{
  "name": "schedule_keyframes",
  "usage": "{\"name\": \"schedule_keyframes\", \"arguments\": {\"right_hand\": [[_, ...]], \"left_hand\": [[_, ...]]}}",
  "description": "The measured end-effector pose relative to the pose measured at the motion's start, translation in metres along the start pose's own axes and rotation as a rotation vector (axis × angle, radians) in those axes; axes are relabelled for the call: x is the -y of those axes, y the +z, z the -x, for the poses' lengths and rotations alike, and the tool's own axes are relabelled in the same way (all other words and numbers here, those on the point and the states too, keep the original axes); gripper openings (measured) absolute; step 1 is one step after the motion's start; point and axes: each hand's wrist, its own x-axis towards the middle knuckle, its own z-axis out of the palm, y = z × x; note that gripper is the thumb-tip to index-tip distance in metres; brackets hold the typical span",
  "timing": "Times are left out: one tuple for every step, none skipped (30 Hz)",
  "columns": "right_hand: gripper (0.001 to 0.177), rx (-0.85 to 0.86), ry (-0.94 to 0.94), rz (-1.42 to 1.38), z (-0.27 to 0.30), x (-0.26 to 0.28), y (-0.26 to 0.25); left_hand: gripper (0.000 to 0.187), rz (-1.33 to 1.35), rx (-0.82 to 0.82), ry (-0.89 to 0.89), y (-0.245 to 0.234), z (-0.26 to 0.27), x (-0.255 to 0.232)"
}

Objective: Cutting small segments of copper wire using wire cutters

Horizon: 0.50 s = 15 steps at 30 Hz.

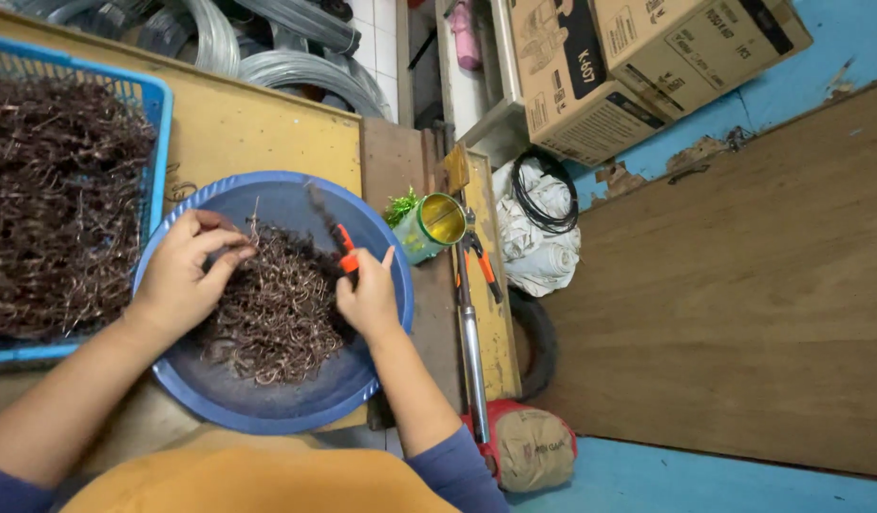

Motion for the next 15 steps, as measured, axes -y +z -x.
{"name": "schedule_keyframes", "arguments": {"right_hand": [[0.014,0.009,0.001,-0.001,0.0,0.0,0.001],[0.016,-0.014,0.033,-0.03,0.001,-0.001,0.001],[0.019,-0.048,0.06,-0.056,-0.006,-0.002,0.0],[0.019,-0.048,0.056,-0.055,-0.007,0.001,-0.001],[0.011,-0.06,0.059,-0.064,-0.006,0.003,-0.002],[0.01,-0.072,0.061,-0.073,-0.006,0.006,-0.002],[0.01,-0.067,0.062,-0.073,-0.005,0.007,-0.003],[0.008,-0.071,0.069,-0.066,-0.003,0.009,-0.005],[0.009,-0.08,0.074,-0.059,-0.004,0.011,-0.005],[0.009,-0.081,0.073,-0.059,-0.003,0.009,-0.005],[0.009,-0.085,0.065,-0.057,-0.002,0.006,-0.004],[0.012,-0.088,0.058,-0.056,-0.002,0.004,-0.002],[0.012,-0.086,0.061,-0.057,-0.003,0.007,-0.004],[0.014,-0.122,0.073,-0.09,-0.003,0.01,-0.006],[0.016,-0.161,0.084,-0.124,-0.006,0.013,-0.008]], "left_hand": [[0.018,0.0,-0.002,-0.009,0.001,0.003,0.001],[0.016,0.062,-0.001,-0.016,0.001,0.006,0.001],[0.015,0.123,-0.002,-0.012,0.002,0.002,0.002],[0.015,0.123,-0.005,-0.01,0.001,0.001,0.004],[0.015,0.13,0.006,-0.016,0.001,0.0,0.007],[0.015,0.137,0.017,-0.022,0.001,0.0,0.009],[0.015,0.137,0.016,-0.027,0.001,0.001,0.009],[0.015,0.134,0.011,-0.014,0.001,0.001,0.009],[0.015,0.131,0.008,0.004,0.0,-0.002,0.01],[0.015,0.13,0.007,0.005,-0.001,0.0,0.009],[0.016,0.106,0.005,-0.004,-0.002,0.0,0.008],[0.016,0.081,0.004,-0.012,-0.003,0.001,0.007],[0.016,0.081,0.006,-0.015,-0.002,0.003,0.01],[0.012,0.064,-0.033,0.022,0.0,0.005,0.012],[0.008,0.047,-0.071,0.061,0.001,0.005,0.015]]}}
